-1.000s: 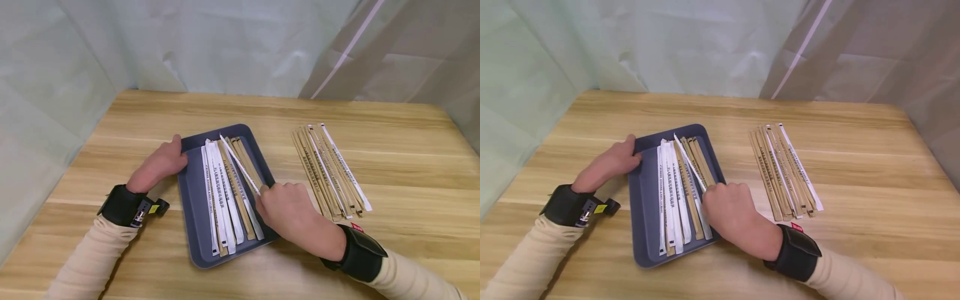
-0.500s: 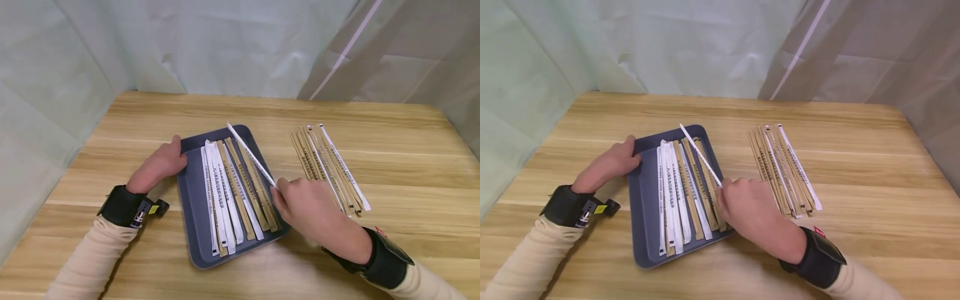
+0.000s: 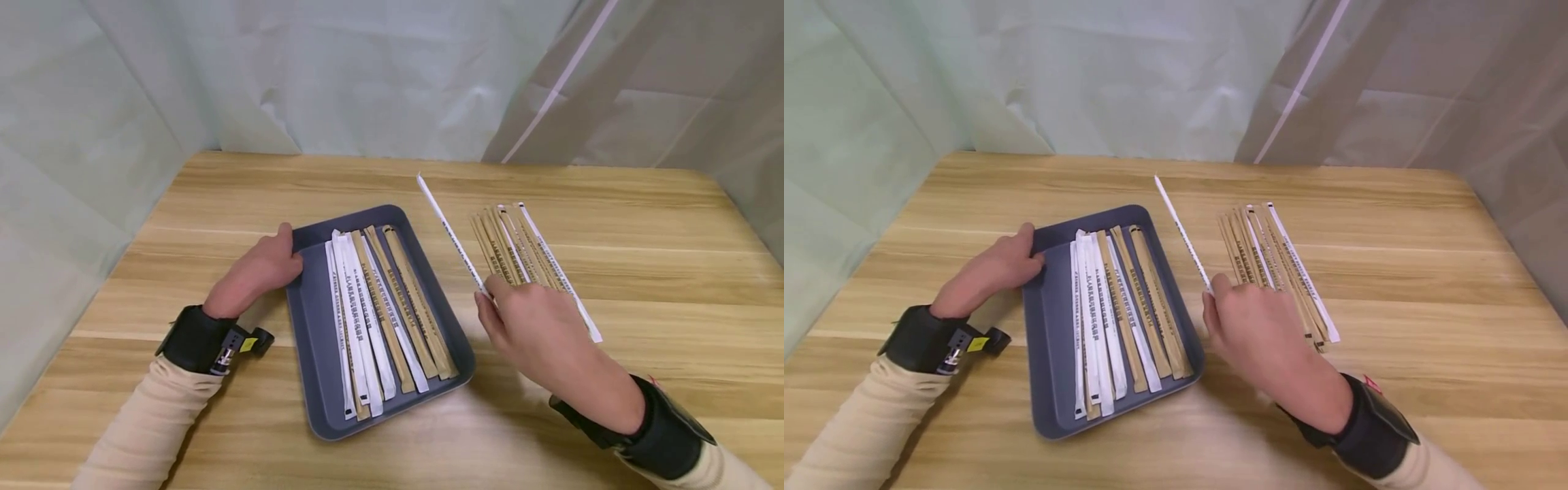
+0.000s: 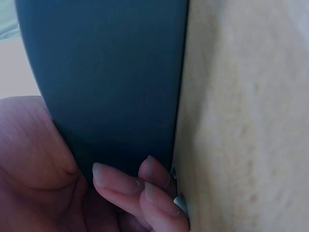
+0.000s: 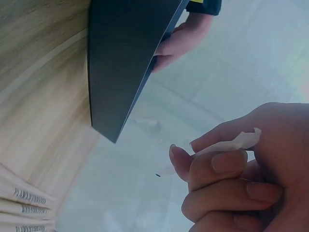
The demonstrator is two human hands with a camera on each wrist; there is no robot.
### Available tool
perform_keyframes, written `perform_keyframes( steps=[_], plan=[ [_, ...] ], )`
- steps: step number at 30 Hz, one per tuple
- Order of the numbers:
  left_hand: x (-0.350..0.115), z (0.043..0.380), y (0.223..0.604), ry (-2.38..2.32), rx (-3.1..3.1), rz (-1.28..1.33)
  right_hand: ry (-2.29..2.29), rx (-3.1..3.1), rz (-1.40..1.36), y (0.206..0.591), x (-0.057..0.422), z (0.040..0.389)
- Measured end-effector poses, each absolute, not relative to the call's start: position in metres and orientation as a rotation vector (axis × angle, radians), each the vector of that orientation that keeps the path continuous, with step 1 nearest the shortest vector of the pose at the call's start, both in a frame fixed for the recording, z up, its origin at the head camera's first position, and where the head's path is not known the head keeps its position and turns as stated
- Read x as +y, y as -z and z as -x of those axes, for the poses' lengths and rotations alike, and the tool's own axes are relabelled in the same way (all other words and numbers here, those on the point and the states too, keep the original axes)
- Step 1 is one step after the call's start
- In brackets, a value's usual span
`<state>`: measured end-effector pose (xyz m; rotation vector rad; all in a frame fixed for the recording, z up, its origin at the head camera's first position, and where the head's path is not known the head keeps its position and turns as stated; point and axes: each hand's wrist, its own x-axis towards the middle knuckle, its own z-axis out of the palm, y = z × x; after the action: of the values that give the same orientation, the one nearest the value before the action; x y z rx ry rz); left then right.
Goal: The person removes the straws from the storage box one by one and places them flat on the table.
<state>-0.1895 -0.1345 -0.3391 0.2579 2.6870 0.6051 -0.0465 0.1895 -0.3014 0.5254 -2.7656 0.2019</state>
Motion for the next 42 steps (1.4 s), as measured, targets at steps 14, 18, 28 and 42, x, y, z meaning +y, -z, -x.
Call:
perform_keyframes(
  steps=[14,18,28,42],
  plan=[
    [-0.134,0.190,0.341,-0.608,2.673,-0.228,-0.186,-2.770,-0.451,0.304,0.212,0.047],
    [-0.134,0.190,0.341,-0.610,2.677,-0.228,-0.183,-2.758,-0.446,0.307,0.219,0.048],
    [-0.134,0.190,0.342,-0.611,2.671,-0.228,-0.176,-2.706,-0.417,0.311,0.234,0.048],
    [-0.134,0.191,0.341,-0.622,2.675,-0.234,-0.165,-2.763,-0.351,0.314,0.250,0.047]
  ],
)
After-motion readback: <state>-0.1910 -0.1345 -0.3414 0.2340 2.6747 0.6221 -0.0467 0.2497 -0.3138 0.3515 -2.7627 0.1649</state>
